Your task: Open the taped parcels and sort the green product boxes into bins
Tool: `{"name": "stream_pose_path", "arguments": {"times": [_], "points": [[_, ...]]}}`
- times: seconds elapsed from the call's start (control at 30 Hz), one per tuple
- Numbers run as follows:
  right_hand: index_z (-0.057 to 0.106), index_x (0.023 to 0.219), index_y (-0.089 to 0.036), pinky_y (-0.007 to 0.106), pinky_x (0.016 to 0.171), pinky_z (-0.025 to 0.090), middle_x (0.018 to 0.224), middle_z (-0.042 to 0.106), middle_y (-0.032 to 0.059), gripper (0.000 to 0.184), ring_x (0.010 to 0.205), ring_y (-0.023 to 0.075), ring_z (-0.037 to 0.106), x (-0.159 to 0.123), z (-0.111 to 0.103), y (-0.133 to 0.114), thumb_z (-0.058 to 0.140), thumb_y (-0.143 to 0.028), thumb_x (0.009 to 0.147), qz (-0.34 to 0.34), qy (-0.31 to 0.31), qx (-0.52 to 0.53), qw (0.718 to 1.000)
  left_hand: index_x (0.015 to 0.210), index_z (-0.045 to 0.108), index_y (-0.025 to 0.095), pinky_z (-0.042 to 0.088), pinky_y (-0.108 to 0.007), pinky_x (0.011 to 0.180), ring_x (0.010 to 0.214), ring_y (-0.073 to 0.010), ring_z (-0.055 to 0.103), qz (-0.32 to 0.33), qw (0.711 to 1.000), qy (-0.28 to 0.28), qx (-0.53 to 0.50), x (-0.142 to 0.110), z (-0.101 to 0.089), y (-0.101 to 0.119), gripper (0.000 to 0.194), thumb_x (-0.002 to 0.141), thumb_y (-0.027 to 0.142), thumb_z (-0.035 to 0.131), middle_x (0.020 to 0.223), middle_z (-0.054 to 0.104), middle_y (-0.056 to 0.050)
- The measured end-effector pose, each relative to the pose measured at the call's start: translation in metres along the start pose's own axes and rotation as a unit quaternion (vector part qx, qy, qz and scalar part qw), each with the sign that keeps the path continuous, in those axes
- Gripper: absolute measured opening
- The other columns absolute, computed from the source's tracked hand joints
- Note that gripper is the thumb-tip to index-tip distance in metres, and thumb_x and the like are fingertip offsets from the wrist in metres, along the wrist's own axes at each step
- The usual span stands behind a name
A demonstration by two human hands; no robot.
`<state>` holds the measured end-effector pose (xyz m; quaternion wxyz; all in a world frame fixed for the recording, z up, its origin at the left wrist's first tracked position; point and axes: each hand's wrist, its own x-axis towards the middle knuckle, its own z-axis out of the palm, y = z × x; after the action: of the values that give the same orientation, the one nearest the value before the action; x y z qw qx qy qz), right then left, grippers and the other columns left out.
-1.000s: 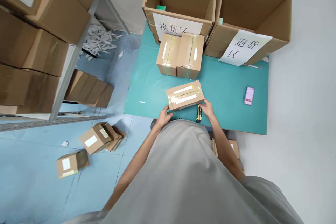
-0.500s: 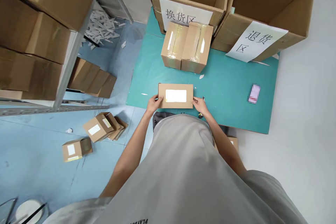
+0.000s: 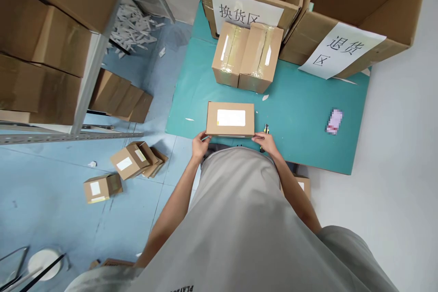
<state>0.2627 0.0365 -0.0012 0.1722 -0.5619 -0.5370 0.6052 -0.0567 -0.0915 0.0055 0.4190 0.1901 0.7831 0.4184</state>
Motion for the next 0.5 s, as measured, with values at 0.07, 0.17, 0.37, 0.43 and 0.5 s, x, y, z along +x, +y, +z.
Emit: {"name": "stream_pose_path", "arguments": {"times": [0.07, 0.17, 0.37, 0.43, 0.5], "points": [[0.091, 0.097, -0.018, 0.051, 0.108, 0.067, 0.113, 0.088, 0.0143, 0.047, 0.107, 0.0339, 0.085, 0.004, -0.004, -0.013, 0.094, -0.06, 0.076, -0.028, 0.015, 0.005, 0.999, 0.119, 0.08, 0.013, 0.062, -0.049, 0.116, 0.122, -0.0325, 0.08, 0.019, 0.999, 0.021, -0.031, 0.005, -0.001, 0.014, 0.039, 0.083, 0.028, 0.078, 0.124, 0.085, -0.017], [0.091, 0.101, -0.017, 0.051, 0.107, 0.068, 0.112, 0.088, 0.0148, 0.052, 0.106, 0.0346, 0.085, 0.009, -0.01, -0.032, 0.09, -0.065, 0.081, -0.057, 0.055, 0.012, 0.997, 0.117, 0.08, 0.012, 0.064, -0.047, 0.113, 0.115, -0.0302, 0.081, 0.074, 0.994, 0.048, -0.063, 0.013, -0.004, 0.037, 0.043, 0.085, 0.04, 0.085, 0.121, 0.085, -0.018], [0.09, 0.097, -0.017, 0.05, 0.096, 0.072, 0.102, 0.09, 0.0133, 0.055, 0.096, 0.0336, 0.086, 0.018, -0.006, -0.042, 0.087, -0.07, 0.082, -0.026, 0.093, 0.038, 0.995, 0.102, 0.085, 0.011, 0.067, -0.046, 0.1, 0.096, -0.0301, 0.081, 0.068, 0.996, 0.056, -0.017, 0.025, -0.001, 0.055, 0.046, 0.077, 0.048, 0.093, 0.097, 0.085, -0.014], [0.09, 0.098, -0.017, 0.049, 0.095, 0.072, 0.101, 0.09, 0.0122, 0.054, 0.097, 0.0331, 0.086, 0.021, -0.004, -0.038, 0.085, -0.069, 0.083, -0.021, 0.094, 0.048, 0.994, 0.099, 0.086, 0.011, 0.067, -0.045, 0.099, 0.096, -0.0303, 0.081, 0.053, 0.997, 0.055, -0.006, 0.029, 0.001, 0.052, 0.043, 0.076, 0.047, 0.093, 0.095, 0.085, -0.013], [0.09, 0.099, -0.017, 0.048, 0.096, 0.072, 0.101, 0.09, 0.012, 0.053, 0.098, 0.0323, 0.086, 0.023, -0.005, -0.031, 0.082, -0.067, 0.087, -0.033, 0.091, 0.052, 0.994, 0.101, 0.086, 0.011, 0.068, -0.044, 0.098, 0.099, -0.0301, 0.081, 0.046, 0.997, 0.052, -0.017, 0.032, 0.001, 0.046, 0.044, 0.079, 0.05, 0.091, 0.101, 0.086, -0.014]]}}
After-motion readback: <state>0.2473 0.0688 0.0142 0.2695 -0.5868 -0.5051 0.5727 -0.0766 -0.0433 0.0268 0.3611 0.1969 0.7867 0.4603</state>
